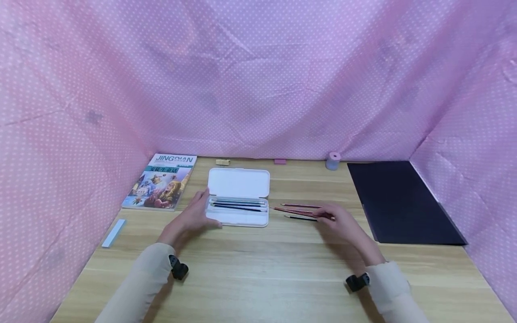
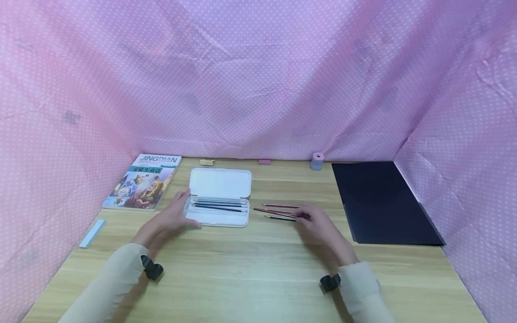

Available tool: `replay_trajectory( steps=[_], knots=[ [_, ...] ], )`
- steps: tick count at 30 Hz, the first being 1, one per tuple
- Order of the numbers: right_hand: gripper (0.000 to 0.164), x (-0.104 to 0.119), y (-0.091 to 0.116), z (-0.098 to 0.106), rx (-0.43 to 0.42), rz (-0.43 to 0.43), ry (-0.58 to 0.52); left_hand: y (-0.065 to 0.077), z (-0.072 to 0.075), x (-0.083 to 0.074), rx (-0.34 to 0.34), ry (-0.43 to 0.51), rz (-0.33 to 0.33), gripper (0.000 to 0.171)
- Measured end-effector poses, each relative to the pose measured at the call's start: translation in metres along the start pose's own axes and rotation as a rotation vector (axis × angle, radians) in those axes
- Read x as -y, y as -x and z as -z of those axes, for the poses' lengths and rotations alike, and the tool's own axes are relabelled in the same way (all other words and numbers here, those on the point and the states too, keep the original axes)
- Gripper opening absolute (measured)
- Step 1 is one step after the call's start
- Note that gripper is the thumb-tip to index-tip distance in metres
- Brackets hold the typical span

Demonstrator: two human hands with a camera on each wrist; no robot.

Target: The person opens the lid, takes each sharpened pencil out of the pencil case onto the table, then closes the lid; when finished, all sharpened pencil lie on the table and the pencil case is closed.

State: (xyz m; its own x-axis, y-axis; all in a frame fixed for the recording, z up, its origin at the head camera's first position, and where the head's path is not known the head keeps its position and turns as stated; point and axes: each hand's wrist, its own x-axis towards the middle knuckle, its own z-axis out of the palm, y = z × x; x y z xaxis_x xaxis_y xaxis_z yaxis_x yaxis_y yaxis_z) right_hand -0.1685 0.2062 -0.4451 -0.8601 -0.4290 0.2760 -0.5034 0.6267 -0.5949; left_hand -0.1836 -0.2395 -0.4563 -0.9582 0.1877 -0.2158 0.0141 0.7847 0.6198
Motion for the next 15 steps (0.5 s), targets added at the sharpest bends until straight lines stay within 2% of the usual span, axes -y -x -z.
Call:
replay_trajectory(
  steps=[4, 8, 11, 15],
  knots=[
    [0.022, -0.009, 0.021, 0.005, 0.009, -0.041, 0.034, 0.0, 0.0, 0.001, -0.002, 0.002, -0.004, 0.137],
    [0.022, -0.013, 0.037, 0.009, 0.042, -0.128, 0.065, 0.001, -0.001, 0.001, -0.001, 0.007, -0.009, 0.138],
    [0.021, -0.016, 0.044, 0.011, 0.049, -0.171, 0.083, 0.001, -0.001, 0.002, -0.006, 0.005, -0.007, 0.138],
    [0.02, -0.022, 0.048, 0.013, 0.025, -0.18, 0.096, 0.0, -0.001, 0.002, -0.012, 0.005, -0.016, 0.138]
  ],
)
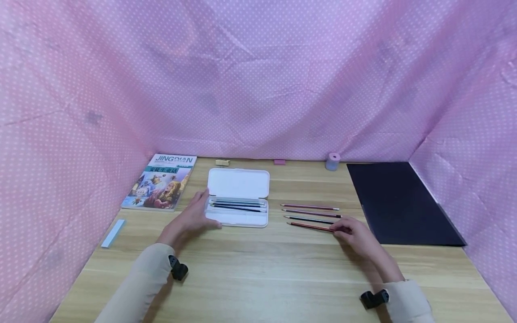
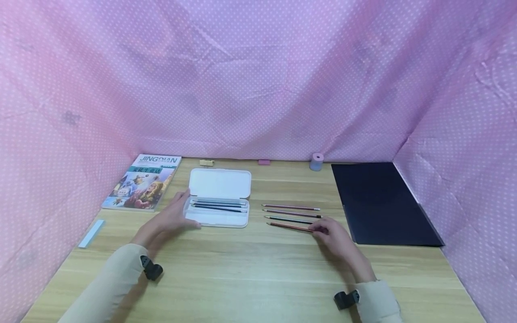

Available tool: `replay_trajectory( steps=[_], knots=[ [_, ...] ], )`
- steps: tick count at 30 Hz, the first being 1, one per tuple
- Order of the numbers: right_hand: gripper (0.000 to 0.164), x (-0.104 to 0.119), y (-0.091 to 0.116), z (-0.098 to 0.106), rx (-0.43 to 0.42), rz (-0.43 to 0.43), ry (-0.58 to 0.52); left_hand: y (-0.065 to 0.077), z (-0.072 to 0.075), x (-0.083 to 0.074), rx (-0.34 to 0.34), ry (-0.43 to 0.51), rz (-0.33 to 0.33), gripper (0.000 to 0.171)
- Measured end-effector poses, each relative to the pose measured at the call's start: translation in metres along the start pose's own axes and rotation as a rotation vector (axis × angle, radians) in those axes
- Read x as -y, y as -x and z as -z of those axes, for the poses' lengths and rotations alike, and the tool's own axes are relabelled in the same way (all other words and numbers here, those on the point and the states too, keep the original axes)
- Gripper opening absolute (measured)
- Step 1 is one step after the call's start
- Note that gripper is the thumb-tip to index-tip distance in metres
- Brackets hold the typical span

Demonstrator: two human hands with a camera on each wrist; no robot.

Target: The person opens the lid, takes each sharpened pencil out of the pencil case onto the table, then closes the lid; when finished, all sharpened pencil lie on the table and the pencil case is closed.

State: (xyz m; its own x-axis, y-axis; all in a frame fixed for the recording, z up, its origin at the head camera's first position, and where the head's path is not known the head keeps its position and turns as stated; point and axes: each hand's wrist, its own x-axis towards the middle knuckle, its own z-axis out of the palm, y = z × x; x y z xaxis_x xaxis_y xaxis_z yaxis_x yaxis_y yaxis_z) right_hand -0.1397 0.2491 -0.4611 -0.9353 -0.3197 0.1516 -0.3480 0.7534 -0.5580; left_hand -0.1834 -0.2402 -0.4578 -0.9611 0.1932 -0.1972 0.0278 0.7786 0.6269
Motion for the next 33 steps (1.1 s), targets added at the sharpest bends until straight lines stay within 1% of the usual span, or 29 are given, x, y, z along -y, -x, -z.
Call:
replay_trajectory(
  steps=[9, 17, 25, 28, 31, 33],
  knots=[
    [0.022, -0.011, 0.003, -0.003, -0.055, 0.021, -0.015, 0.001, 0.001, 0.0, 0.0, -0.002, 0.003, 0.137],
    [0.022, -0.015, 0.004, -0.008, -0.09, 0.036, -0.032, 0.002, 0.002, -0.003, 0.0, 0.01, 0.004, 0.136],
    [0.023, -0.013, 0.004, -0.011, -0.128, 0.072, -0.019, 0.002, 0.002, -0.004, 0.009, -0.013, 0.009, 0.136],
    [0.023, -0.012, 0.004, -0.011, -0.131, 0.069, -0.003, 0.002, 0.002, -0.003, 0.006, -0.017, 0.004, 0.137],
    [0.021, -0.007, 0.002, -0.01, -0.133, 0.07, 0.032, 0.002, 0.002, -0.003, -0.003, -0.005, -0.001, 0.137],
    [0.02, 0.0, -0.002, -0.008, -0.125, 0.072, 0.047, 0.002, 0.002, -0.002, -0.006, -0.002, -0.005, 0.136]
  ],
)
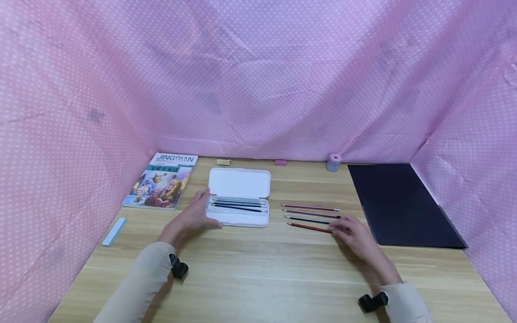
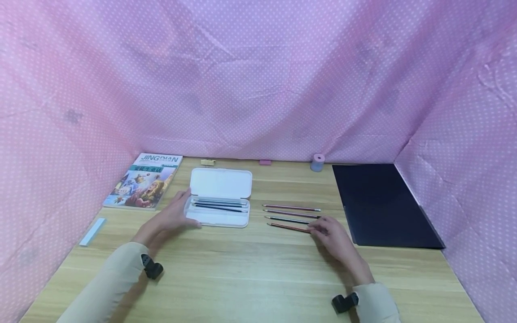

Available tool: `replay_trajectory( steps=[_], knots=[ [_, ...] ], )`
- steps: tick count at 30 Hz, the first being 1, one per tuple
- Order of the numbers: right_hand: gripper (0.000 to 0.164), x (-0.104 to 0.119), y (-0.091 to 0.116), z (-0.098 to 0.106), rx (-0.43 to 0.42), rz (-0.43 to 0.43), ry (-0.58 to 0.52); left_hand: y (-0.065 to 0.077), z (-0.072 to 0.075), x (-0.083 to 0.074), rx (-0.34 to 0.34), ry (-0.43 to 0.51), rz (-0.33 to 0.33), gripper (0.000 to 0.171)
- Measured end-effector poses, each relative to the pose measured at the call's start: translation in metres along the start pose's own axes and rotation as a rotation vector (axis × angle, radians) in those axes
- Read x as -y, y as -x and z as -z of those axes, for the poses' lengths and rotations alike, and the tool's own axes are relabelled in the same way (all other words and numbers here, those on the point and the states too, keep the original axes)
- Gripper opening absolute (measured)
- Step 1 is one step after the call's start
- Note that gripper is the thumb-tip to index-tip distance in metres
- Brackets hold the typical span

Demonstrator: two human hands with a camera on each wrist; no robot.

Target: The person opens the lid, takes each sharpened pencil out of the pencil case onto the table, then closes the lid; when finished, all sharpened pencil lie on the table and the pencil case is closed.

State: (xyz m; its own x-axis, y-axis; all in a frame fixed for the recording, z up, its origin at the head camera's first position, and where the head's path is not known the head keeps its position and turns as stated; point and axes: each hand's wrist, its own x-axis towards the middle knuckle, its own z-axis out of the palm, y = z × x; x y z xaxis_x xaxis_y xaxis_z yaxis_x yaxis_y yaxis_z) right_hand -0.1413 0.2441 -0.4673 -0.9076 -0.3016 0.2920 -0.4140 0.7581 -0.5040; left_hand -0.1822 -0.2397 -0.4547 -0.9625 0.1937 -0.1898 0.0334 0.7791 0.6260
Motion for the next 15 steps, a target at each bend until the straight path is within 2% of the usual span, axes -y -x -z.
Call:
replay_trajectory(
  steps=[3, 7, 11, 15],
  knots=[
    [0.019, 0.017, -0.013, 0.004, 0.028, 0.032, 0.01, 0.0, 0.0, 0.0, -0.004, -0.003, -0.001, 0.136],
    [0.02, 0.045, -0.039, 0.003, 0.077, 0.103, -0.029, 0.0, 0.001, 0.0, -0.002, -0.005, 0.003, 0.135],
    [0.023, 0.074, -0.067, -0.014, 0.14, 0.146, -0.098, 0.001, 0.001, -0.001, 0.004, -0.008, 0.003, 0.135],
    [0.027, 0.101, -0.094, -0.038, 0.229, 0.127, -0.166, 0.0, 0.001, -0.002, 0.003, -0.007, 0.012, 0.134]
  ],
)
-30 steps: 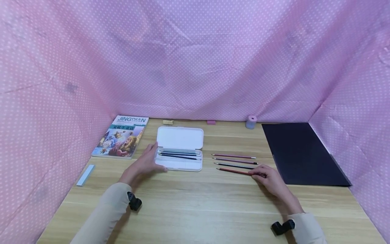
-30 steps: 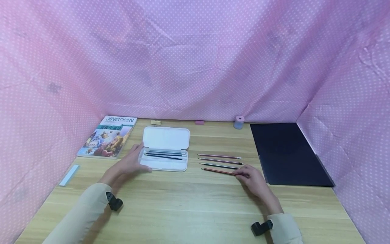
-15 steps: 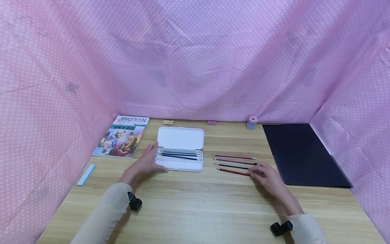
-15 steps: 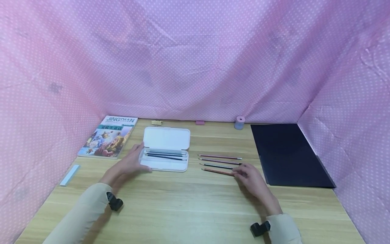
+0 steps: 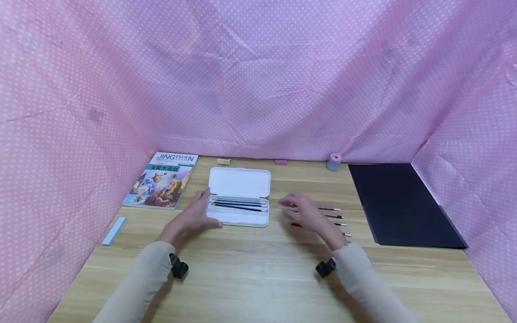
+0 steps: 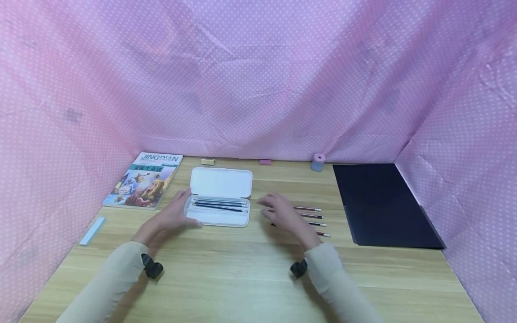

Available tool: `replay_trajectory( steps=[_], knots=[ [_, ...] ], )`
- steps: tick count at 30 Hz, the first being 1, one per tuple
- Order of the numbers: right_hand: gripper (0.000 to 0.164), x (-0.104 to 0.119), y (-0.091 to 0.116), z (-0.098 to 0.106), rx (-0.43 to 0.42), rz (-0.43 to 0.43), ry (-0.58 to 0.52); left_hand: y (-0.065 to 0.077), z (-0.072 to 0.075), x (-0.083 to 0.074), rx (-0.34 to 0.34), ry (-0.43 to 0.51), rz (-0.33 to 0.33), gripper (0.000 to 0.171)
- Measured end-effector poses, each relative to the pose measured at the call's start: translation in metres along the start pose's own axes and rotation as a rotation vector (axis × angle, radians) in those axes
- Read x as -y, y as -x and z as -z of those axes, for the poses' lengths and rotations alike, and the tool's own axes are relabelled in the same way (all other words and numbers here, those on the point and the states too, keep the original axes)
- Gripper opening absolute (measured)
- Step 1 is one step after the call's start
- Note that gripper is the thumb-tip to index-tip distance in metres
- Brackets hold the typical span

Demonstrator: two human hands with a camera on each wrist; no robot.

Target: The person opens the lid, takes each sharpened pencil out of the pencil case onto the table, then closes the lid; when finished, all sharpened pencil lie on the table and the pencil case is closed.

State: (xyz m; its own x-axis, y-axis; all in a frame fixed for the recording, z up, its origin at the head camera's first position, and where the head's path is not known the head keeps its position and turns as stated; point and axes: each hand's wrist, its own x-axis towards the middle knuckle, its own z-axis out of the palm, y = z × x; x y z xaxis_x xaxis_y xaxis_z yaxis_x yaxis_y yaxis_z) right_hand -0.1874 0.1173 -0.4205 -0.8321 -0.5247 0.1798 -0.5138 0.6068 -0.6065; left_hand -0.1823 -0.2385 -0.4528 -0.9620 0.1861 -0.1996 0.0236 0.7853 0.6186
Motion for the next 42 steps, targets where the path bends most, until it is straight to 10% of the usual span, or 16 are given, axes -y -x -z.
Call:
replay_trajectory(
  steps=[7, 15, 42],
  knots=[
    [0.026, 0.018, -0.04, -0.038, 0.14, 0.02, -0.053, -0.002, -0.001, 0.001, -0.007, -0.01, -0.015, 0.136],
    [0.025, 0.03, -0.061, -0.059, 0.251, 0.065, 0.175, 0.0, 0.0, 0.001, -0.011, 0.0, -0.016, 0.136],
    [0.018, 0.024, -0.063, -0.066, 0.189, 0.012, 0.049, 0.0, 0.001, 0.001, -0.001, -0.009, -0.003, 0.138]
  ],
)
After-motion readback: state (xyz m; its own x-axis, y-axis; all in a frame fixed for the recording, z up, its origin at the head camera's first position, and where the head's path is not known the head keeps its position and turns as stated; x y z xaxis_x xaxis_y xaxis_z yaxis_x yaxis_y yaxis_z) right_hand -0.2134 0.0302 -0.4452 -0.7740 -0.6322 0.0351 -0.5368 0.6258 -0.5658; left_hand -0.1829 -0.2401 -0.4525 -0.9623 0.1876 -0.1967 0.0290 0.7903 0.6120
